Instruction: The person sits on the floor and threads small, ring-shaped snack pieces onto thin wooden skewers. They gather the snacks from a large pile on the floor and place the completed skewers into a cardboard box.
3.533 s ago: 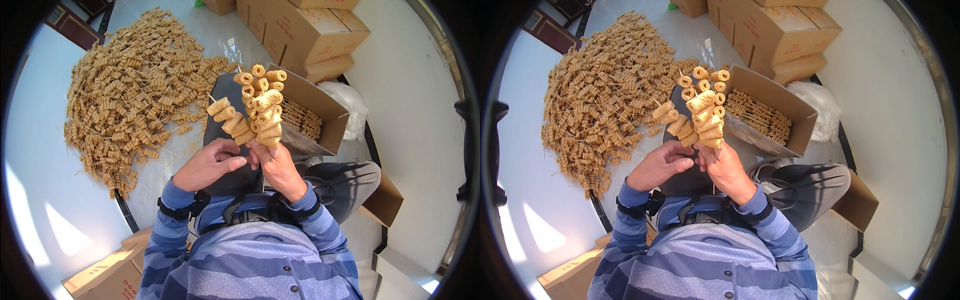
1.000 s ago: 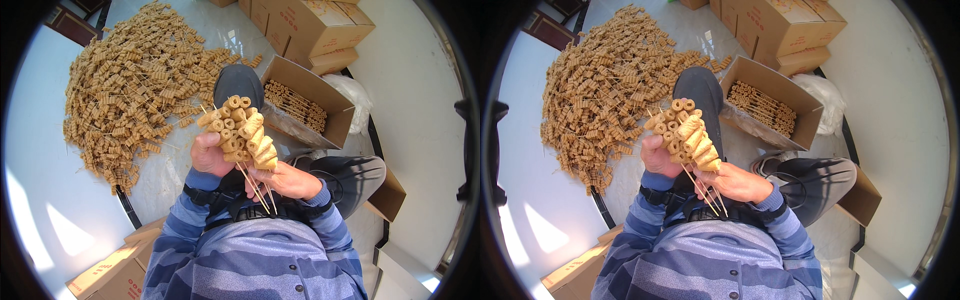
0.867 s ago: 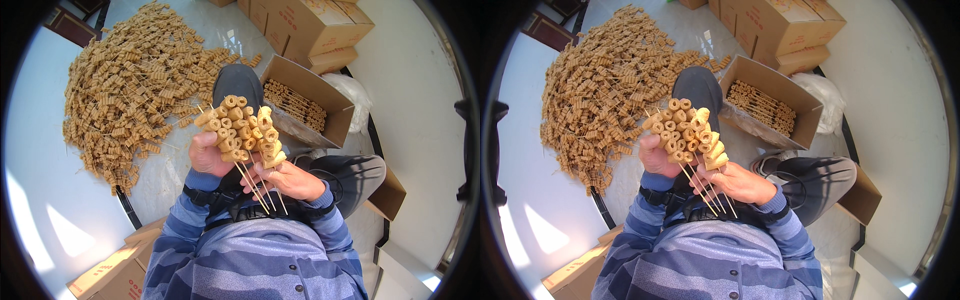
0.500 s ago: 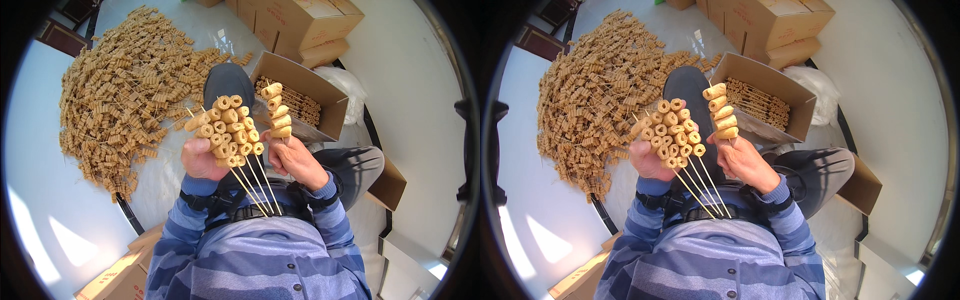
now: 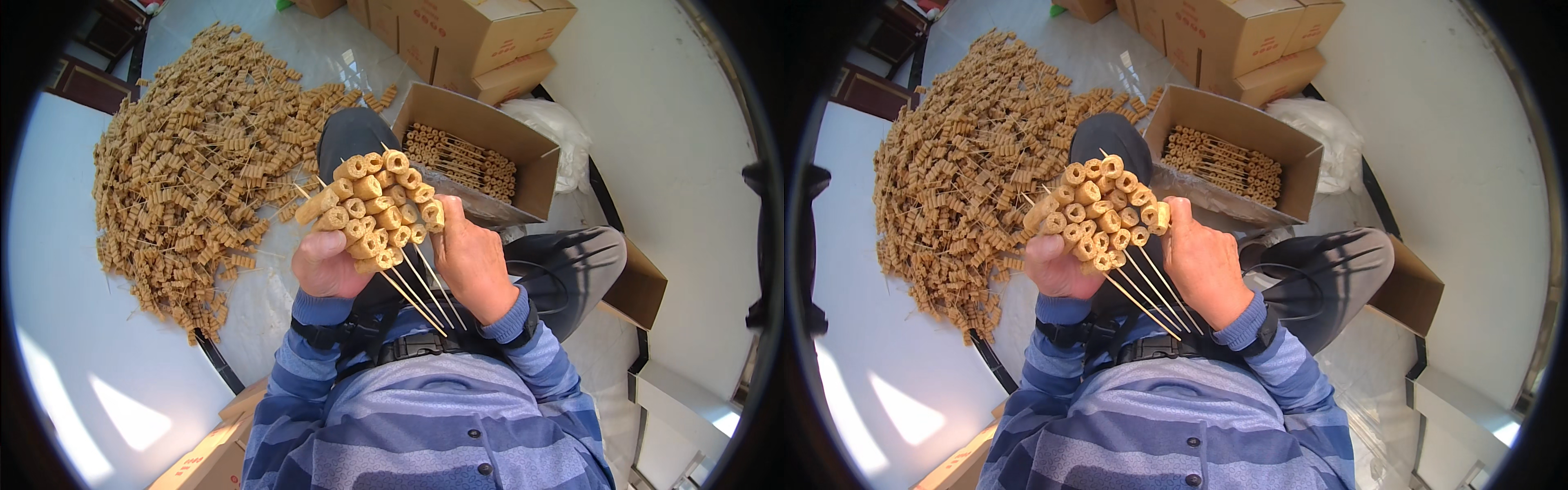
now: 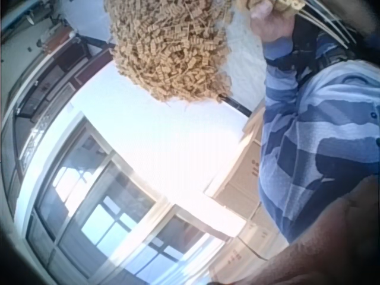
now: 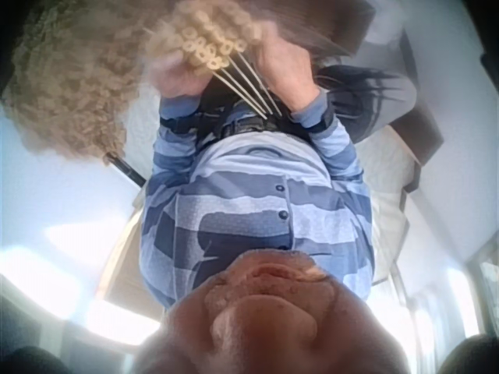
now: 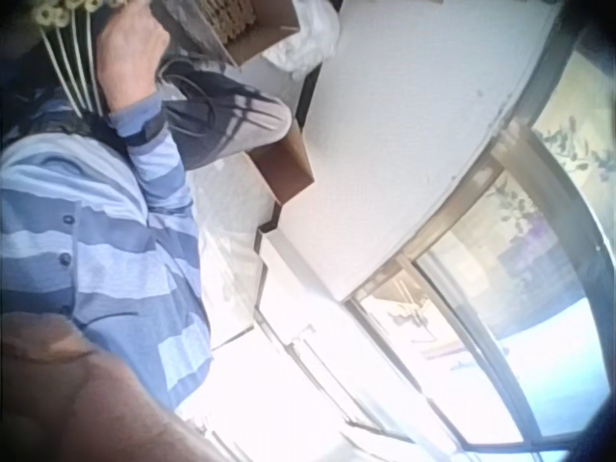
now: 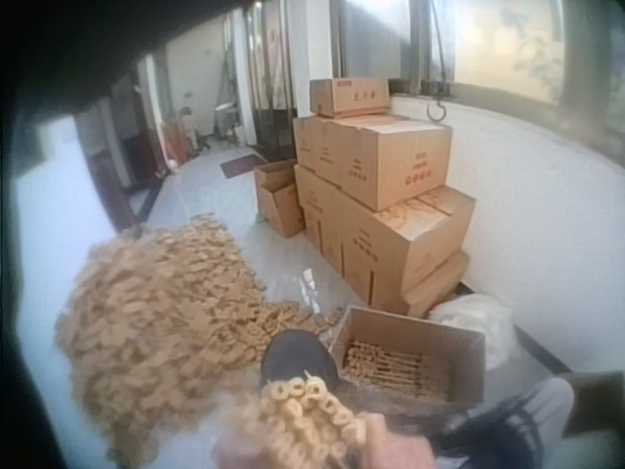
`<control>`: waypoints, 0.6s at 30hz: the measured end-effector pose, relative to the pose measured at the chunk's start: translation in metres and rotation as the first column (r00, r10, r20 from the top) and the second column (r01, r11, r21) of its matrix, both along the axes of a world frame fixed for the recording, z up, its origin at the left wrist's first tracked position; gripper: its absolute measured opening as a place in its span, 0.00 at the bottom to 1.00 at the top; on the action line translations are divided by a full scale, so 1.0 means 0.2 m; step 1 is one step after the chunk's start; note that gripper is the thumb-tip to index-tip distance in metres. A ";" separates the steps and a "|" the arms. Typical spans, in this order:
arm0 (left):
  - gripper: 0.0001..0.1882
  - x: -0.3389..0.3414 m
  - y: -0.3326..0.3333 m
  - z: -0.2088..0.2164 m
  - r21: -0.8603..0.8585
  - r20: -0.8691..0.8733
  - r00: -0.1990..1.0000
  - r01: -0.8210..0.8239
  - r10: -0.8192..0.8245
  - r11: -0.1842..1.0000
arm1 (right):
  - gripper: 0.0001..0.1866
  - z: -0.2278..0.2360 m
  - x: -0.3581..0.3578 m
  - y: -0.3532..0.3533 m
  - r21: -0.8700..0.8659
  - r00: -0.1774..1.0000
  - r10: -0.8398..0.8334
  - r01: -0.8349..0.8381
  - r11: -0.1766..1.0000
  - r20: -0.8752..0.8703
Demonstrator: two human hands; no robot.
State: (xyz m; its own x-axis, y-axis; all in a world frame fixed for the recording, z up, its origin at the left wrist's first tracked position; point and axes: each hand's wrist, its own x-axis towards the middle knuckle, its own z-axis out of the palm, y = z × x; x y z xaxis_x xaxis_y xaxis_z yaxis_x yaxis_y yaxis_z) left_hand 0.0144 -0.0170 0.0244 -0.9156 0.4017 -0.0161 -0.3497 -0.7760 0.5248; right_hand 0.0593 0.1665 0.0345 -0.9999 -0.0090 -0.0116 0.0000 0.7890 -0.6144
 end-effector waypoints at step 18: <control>0.52 -0.02 0.00 0.00 0.015 0.029 0.994 0.105 -0.105 0.994 | 0.11 0.01 -0.05 0.11 -0.664 0.858 0.478 -0.247 0.706 0.189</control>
State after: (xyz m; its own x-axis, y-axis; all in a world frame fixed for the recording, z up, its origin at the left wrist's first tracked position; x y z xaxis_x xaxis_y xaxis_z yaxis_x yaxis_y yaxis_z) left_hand 0.0095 -0.0166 0.0237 -0.8676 0.4959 -0.0366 -0.4449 -0.7412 0.5027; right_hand 0.0492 0.1877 0.0371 -0.8501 -0.4905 -0.1917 0.0824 0.2358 -0.9683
